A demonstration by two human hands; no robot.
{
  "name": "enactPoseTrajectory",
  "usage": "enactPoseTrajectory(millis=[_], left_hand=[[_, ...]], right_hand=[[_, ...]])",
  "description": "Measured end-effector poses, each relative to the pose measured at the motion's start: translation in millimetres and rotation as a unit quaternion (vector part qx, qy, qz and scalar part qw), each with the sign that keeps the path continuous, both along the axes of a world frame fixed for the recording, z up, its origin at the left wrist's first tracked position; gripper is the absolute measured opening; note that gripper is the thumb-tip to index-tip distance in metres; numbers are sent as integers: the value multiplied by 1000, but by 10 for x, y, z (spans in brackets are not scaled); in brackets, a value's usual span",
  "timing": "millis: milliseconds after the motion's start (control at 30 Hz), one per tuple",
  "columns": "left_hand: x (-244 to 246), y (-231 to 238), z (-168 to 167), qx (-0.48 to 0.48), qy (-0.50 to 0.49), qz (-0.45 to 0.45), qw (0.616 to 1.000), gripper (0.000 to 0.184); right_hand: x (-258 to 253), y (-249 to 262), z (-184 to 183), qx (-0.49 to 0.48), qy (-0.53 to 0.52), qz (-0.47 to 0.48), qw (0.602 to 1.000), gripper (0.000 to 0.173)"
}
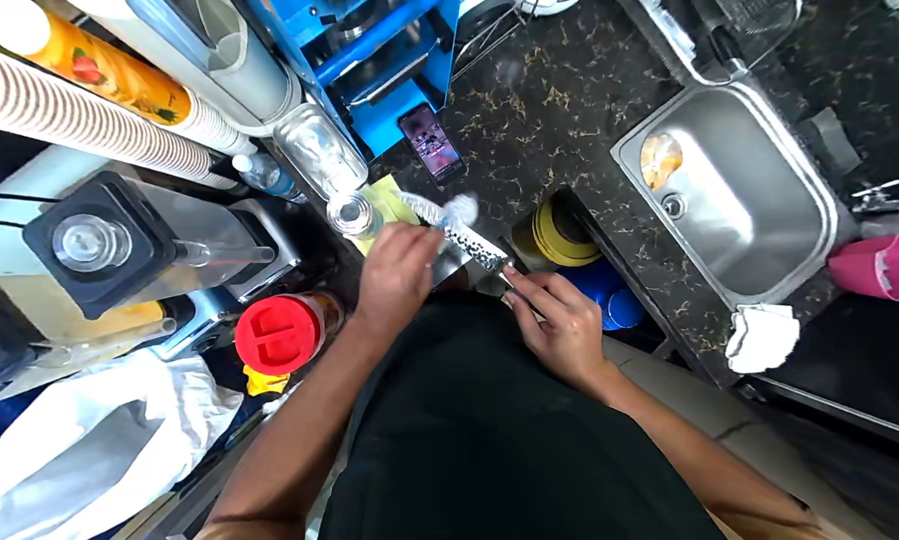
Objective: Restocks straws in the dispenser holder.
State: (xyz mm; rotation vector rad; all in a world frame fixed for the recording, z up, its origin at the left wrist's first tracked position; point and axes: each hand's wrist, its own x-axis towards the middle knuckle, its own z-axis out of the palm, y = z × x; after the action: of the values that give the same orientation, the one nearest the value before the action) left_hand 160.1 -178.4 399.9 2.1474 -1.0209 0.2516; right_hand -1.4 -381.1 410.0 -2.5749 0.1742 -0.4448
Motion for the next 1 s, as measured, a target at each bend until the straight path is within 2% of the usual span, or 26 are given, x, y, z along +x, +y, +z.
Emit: enactPoseTrajectory(millis=[233,400,533,667,767,900,1000], left_hand=[[-165,-166,-113,-24,-18,-28,999,19],[-102,-73,-65,-12,-25,11,1000,18],[-56,79,4,-7,-33,46,998,16],[-37,148,-24,-4,-43,60,997,14],[-8,111,-44,-8,-34,75,997,13],[-54,33,44,-7,32,114,993,13],[-91,-32,136,19,77,145,986,17]], right_hand=[[286,26,31,6,13,15,1000,32],[181,-246,77,-4,36,27,999,32],[-45,-786,98,-28,89,-73,993,33],[60,-1349,7,29,123,-147,981,39],[486,-1666,-278,60,163,-197,965,43],[1082,-2112,-900,70,212,-281,933,46],[1348,-2295,-1237,57,221,-270,935,46]])
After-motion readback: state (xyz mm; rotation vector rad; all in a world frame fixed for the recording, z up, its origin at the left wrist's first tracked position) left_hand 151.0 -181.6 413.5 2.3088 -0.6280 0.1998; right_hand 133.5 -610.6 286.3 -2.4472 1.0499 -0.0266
